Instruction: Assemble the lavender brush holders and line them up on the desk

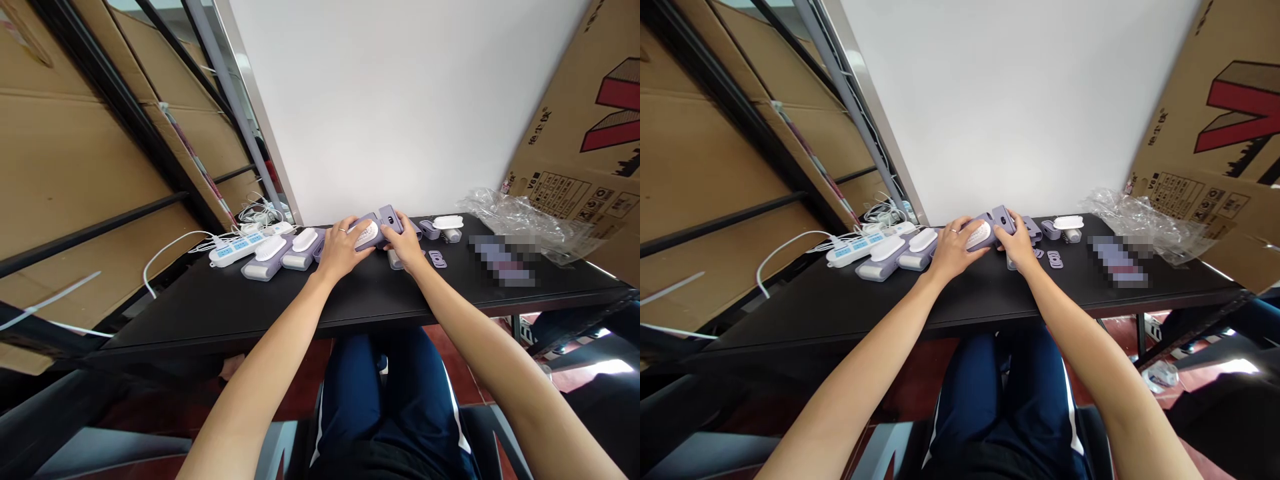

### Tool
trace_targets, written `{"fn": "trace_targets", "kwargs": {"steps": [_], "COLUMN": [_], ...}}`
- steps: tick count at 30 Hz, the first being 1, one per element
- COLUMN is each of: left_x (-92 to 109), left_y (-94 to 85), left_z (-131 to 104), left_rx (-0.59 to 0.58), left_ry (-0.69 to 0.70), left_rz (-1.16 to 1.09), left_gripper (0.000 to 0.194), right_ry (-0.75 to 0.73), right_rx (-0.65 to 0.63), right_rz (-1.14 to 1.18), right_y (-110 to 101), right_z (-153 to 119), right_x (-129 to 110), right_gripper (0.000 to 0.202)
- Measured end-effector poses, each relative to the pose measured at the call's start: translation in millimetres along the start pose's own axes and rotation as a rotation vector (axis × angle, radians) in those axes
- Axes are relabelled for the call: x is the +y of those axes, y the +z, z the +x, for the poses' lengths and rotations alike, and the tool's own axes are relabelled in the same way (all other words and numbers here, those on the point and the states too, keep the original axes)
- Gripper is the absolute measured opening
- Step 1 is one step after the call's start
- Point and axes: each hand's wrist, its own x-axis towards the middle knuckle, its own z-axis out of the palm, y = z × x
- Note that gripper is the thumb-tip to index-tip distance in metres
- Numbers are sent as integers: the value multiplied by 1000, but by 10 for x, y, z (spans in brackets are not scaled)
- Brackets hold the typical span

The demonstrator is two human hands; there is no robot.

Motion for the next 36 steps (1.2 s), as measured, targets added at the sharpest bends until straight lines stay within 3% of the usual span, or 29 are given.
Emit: {"fn": "trace_targets", "kwargs": {"steps": [29,36], "left_x": [-2,-40], "left_y": [26,43], "left_z": [-19,-14], "left_rx": [42,50], "left_ry": [51,-30], "left_rz": [34,-150], "left_gripper": [58,66], "right_ry": [-12,-28], "right_rx": [-120,-127], "right_rz": [-50,-81], "right_y": [-27,-30], "right_z": [21,11], "right_x": [56,11], "right_gripper": [72,73]}}
